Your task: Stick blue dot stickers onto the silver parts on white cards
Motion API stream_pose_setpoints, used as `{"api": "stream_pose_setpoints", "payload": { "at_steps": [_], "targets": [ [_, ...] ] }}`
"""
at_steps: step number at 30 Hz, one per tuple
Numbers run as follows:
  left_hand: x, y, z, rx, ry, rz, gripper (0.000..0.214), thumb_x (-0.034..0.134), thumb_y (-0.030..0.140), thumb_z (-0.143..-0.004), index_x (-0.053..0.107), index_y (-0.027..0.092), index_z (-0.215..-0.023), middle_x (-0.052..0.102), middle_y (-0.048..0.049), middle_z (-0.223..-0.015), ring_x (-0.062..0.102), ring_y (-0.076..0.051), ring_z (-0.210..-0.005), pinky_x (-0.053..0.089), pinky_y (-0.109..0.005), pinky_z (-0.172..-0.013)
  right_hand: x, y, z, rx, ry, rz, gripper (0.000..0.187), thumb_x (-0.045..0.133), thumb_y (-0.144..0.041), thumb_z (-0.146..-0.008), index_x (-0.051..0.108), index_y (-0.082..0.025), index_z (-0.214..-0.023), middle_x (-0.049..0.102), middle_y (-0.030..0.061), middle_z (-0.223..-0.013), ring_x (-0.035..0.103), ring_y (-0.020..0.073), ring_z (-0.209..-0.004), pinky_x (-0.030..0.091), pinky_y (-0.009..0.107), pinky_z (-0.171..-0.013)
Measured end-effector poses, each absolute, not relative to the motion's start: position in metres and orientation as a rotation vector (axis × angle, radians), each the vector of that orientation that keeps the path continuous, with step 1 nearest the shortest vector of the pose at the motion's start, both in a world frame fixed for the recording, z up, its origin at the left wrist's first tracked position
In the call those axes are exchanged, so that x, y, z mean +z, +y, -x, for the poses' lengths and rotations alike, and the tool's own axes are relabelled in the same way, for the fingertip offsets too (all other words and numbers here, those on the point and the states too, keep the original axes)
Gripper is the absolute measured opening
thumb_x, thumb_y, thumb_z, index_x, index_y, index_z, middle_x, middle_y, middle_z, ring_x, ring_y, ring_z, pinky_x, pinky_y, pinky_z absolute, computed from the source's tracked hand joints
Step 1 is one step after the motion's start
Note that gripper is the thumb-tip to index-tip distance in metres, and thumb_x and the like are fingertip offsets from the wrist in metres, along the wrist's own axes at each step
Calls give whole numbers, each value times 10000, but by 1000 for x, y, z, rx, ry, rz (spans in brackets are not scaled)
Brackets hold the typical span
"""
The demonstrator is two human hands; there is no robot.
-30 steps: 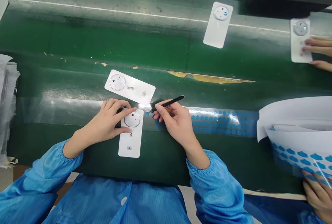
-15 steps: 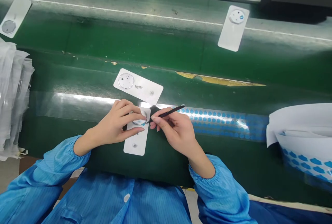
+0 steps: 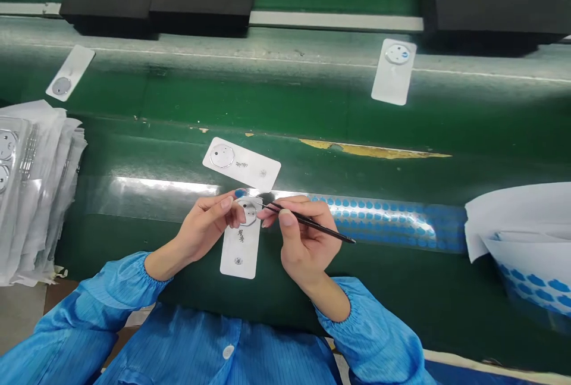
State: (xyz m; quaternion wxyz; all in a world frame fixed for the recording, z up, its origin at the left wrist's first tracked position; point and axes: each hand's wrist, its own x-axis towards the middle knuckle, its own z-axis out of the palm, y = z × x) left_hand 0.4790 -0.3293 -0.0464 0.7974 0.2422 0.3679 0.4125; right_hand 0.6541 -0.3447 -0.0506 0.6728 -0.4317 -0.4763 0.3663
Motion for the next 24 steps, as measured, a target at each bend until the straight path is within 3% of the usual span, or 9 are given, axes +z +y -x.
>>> {"api": "stream_pose_setpoints", "payload": {
  "at_steps": [7, 19, 24],
  "targets": [
    [-44, -333, -483, 868, 806, -559, 409, 802, 513, -905, 796, 143, -728, 709, -74, -779, 553, -120, -736, 438, -278, -752, -48, -343, -653, 904, -1041, 940, 21, 725, -229, -1014, 712, -229, -1030, 757, 20, -877, 778, 189, -713, 573, 281, -512],
    [-45, -331, -482, 830, 826, -589, 409, 824, 538, -865, 786, 160, -714, 714, -74, -778, 552, -139, -739, 463, -320, -767, -41, -344, -651, 908, -1052, 1125, 201, 768, -414, -980, 660, -259, -911, 740, 31, -789, 749, 213, -640, 533, 316, -471],
    [-49, -333, -482, 818, 819, -624, 403, 797, 536, -893, 803, 160, -746, 734, -85, -813, 573, -149, -759, 468, -327, -780, -42, -345, -652, 894, -1053, 1120, 180, 787, -397, -966, 697, -247, -924, 733, 28, -772, 746, 216, -620, 530, 315, -448]
  ]
}}
